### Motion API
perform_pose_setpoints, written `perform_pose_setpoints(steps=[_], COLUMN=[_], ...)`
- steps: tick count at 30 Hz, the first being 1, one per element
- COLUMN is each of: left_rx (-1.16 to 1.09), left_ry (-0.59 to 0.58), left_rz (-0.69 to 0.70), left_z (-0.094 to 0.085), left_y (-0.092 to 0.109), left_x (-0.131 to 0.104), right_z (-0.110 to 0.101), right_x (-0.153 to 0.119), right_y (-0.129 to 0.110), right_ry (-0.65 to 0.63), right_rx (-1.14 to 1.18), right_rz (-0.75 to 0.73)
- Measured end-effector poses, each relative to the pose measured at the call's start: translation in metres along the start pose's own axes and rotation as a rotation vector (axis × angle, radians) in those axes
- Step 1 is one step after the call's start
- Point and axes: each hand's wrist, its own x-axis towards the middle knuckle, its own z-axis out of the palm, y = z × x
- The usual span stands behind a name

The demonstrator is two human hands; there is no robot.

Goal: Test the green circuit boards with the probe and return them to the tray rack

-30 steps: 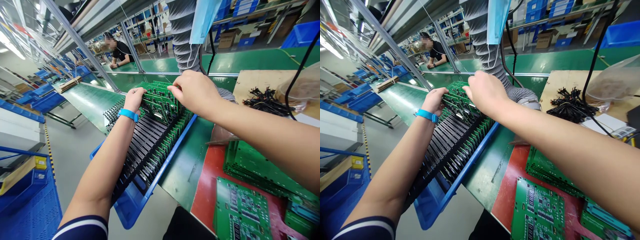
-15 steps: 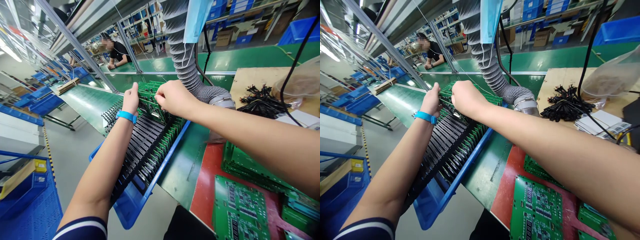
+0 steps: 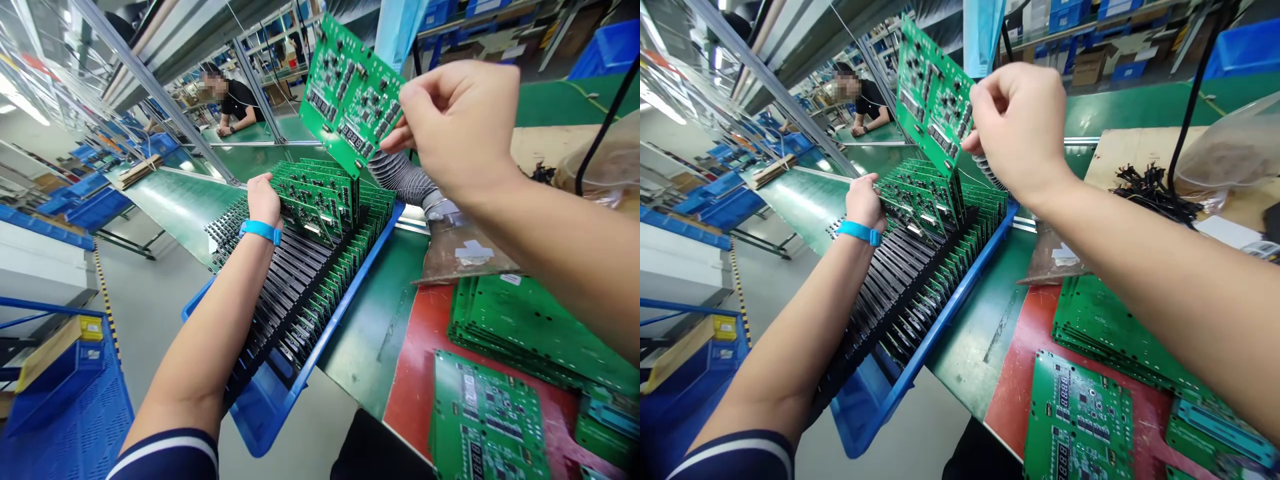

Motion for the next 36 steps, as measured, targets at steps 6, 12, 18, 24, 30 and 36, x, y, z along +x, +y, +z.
perform_pose_setpoints(steps=[6,12,18,24,30,36], left_rx=[0.008,0.004,0.004,0.008,0.009,0.009], left_ry=[0.002,0.048,0.045,-0.018,-0.042,-0.021], left_rz=[0.065,0.044,0.056,0.129,0.160,0.123], left_z=[0.001,0.000,0.001,0.001,0.005,0.006], left_y=[-0.004,-0.003,-0.006,-0.008,-0.006,-0.006], left_x=[0.005,0.005,0.005,0.008,0.005,-0.001], right_z=[-0.007,-0.009,0.000,-0.004,0.000,0.006], right_x=[-0.010,-0.014,-0.030,-0.030,-0.039,-0.044], right_y=[0.008,0.004,0.007,-0.009,-0.022,-0.016], right_ry=[-0.025,-0.049,-0.152,-0.030,-0.086,-0.078], right_rx=[-0.047,-0.079,-0.146,-0.128,-0.151,-0.150], right_rz=[0.006,0.029,0.057,-0.069,-0.049,0.012])
